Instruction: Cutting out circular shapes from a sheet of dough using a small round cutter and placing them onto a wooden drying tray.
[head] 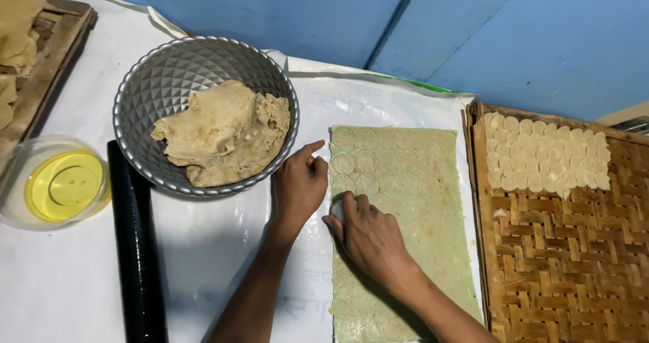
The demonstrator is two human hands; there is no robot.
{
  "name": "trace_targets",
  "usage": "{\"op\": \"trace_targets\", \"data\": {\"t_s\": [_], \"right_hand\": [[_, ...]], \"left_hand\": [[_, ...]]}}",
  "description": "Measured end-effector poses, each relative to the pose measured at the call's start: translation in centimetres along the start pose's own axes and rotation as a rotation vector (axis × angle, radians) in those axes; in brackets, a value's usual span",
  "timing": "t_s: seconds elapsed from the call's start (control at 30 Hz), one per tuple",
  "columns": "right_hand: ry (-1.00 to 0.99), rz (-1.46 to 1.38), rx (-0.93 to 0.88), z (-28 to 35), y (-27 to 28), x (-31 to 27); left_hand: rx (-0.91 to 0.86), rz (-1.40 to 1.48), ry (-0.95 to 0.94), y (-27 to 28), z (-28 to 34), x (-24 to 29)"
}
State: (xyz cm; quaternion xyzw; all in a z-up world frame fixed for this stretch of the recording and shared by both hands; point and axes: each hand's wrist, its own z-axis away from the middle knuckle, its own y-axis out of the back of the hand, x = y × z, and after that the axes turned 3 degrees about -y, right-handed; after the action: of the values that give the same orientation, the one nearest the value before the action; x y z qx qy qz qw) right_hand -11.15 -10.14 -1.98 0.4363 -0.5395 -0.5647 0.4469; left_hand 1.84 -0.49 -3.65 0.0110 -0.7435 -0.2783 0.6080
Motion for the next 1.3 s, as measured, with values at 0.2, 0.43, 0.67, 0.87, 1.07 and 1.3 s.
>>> {"op": "trace_targets", "data": {"t_s": [0.2,0.43,0.67,0.87,1.07,1.3], "right_hand": [[-0.337,-0.406,-0.351,0.7,8.2,-1.2],[-0.226,-0.275,-0.265,3.6,3.7,1.6],[-0.092,-0.197,-0.176,4.0,2.0,0.3],[-0.034,-0.091,-0.107,3.6,0.9,-0.7],[-0.007,0.048,0.053,3.5,-0.5,-1.2],[0.085,-0.027,-0.136,3.1,1.5,-0.6]], "left_hand": [[-0.03,-0.01,-0.008,0.1,-0.1,-0.2],[0.015,-0.018,-0.065,-0.4,-0.1,-0.5],[0.014,-0.012,-0.053,-0.3,0.0,-0.6],[0.035,-0.014,-0.067,-0.7,-0.1,-0.9],[0.046,-0.011,-0.079,-0.7,-0.1,-1.0],[0.053,-0.014,-0.084,-0.7,0.0,-0.8]]}}
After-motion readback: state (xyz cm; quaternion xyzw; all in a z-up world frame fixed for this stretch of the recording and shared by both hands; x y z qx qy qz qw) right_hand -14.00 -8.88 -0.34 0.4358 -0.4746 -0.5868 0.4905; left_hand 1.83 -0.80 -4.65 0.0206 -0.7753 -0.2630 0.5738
